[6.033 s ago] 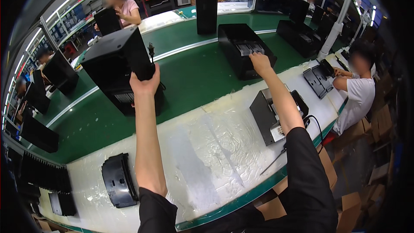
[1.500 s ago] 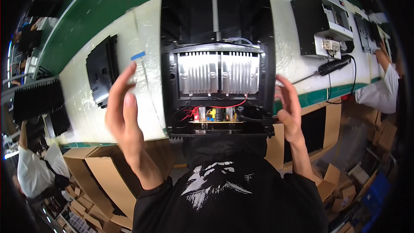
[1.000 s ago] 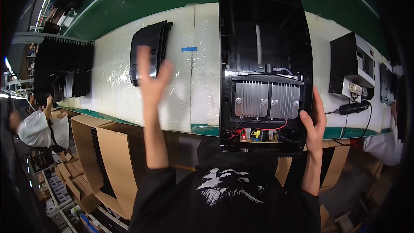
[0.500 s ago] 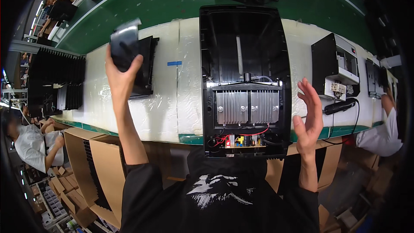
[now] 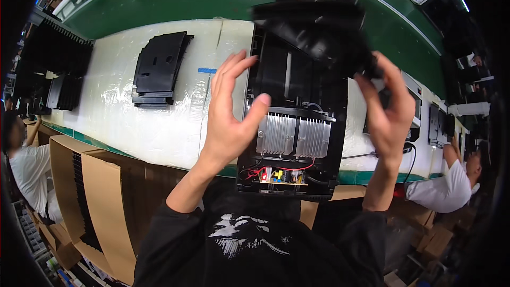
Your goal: Assembling electronic device housings using an electric screwdriver and sorting plastic components on a factory production line.
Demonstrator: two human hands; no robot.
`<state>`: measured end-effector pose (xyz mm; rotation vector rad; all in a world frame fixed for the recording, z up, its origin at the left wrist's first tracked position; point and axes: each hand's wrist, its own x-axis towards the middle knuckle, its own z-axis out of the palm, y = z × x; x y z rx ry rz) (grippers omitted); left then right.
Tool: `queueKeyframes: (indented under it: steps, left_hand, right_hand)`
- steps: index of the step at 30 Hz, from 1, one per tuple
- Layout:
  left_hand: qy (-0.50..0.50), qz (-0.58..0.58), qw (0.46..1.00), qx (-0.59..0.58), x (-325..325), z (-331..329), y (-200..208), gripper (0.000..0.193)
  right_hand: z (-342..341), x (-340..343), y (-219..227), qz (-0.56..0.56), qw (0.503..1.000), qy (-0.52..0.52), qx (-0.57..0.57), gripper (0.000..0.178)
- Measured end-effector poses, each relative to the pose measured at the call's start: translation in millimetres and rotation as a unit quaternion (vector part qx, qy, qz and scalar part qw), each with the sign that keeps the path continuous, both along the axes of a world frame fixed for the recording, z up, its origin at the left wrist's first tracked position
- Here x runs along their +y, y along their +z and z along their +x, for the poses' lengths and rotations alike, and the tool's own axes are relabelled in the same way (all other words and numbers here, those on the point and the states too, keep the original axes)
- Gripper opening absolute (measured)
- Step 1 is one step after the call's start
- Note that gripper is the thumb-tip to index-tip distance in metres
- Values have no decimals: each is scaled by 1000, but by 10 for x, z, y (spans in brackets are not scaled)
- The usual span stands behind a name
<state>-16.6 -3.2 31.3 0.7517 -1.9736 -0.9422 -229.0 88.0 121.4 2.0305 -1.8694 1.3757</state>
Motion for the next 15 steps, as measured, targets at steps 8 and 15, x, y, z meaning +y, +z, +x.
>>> queueKeyframes:
  steps: [8,15]
  left_hand:
    - [17,221,971,95,132,-74,-340,51]
    - [16,200,977,74,117,-49,-379,53]
  right_hand:
    - [-301,-22,-102,76,997,6,-3,44]
    - [-241,-49,-210,100,994,32,38,43]
